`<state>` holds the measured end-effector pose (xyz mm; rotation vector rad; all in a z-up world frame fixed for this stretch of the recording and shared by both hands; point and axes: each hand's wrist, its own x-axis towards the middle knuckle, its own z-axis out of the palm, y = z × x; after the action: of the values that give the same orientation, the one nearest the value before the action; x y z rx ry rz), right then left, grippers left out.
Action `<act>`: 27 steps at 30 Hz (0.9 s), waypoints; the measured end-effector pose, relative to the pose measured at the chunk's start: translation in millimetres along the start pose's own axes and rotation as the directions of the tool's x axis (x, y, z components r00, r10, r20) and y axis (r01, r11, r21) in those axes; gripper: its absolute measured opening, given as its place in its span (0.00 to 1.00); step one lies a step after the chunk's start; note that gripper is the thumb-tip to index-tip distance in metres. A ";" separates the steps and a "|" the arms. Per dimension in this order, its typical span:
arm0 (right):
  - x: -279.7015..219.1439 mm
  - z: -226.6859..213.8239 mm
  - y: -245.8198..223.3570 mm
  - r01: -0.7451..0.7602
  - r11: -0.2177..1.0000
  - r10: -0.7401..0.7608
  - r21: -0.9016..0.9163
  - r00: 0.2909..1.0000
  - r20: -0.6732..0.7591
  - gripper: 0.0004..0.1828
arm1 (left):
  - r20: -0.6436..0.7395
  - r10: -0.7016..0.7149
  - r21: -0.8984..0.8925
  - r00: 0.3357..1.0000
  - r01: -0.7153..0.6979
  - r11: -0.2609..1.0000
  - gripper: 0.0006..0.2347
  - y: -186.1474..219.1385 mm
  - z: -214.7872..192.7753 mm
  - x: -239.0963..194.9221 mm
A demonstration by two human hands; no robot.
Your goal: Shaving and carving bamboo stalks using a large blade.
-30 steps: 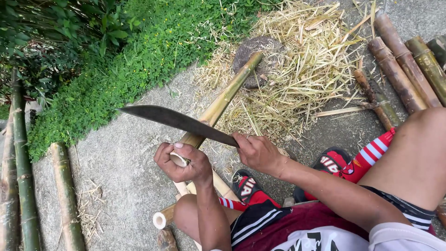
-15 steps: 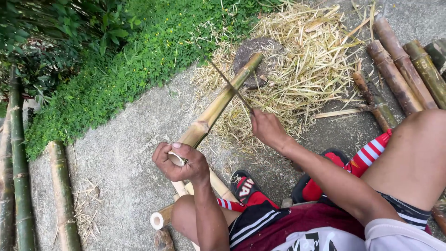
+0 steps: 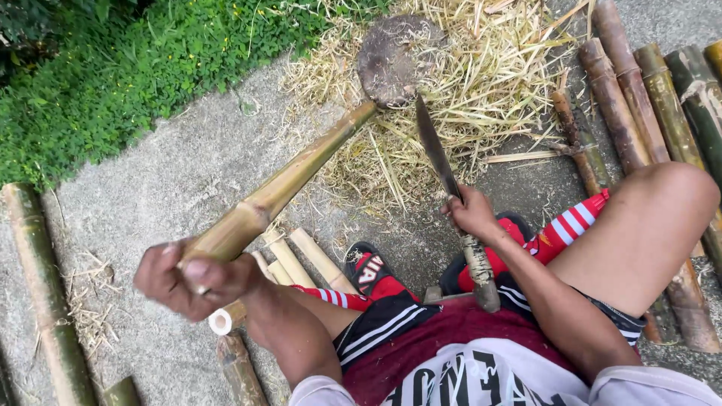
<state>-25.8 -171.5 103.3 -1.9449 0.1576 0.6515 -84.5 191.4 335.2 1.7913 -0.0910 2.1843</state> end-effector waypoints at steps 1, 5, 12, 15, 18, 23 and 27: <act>-4.2 1.0 1.0 -0.001 1.000 0.001 -0.003 1.000 0.012 0.14 | 0.005 0.002 0.011 1.000 -0.002 1.000 0.12 8.9 -4.5 -3.8; -21.0 2.6 -1.3 -0.210 0.851 0.055 0.481 0.947 0.316 0.23 | 0.258 -0.079 0.107 0.963 0.053 0.993 0.12 4.6 -0.9 -42.0; -44.6 17.4 -20.7 0.015 0.999 -0.024 0.051 0.985 0.171 0.18 | 0.382 -0.493 -0.090 0.781 0.563 0.822 0.24 31.3 19.8 -49.6; -62.9 13.8 -70.4 0.407 0.913 -0.407 0.013 0.912 0.045 0.21 | 0.264 -0.571 -0.195 0.777 0.623 0.758 0.25 17.6 9.5 -84.2; -75.9 14.7 -96.4 0.535 0.837 -0.545 0.115 0.835 0.075 0.25 | 0.365 -0.523 -0.250 0.771 0.622 0.742 0.24 25.4 1.9 -95.5; -83.2 23.1 -109.9 0.545 0.825 -0.537 -0.150 0.838 0.092 0.15 | 0.338 -0.526 -0.313 0.780 0.621 0.719 0.23 36.4 22.3 -86.3; -106.5 25.5 -135.5 0.725 0.668 -0.720 -0.165 0.686 0.101 0.10 | 0.301 -0.466 -0.279 0.832 0.544 0.791 0.20 44.3 25.0 -79.7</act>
<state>-72.8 -105.6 257.6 -1.9614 -0.7100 0.1471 -59.9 127.3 270.2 1.6031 -0.0391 1.4799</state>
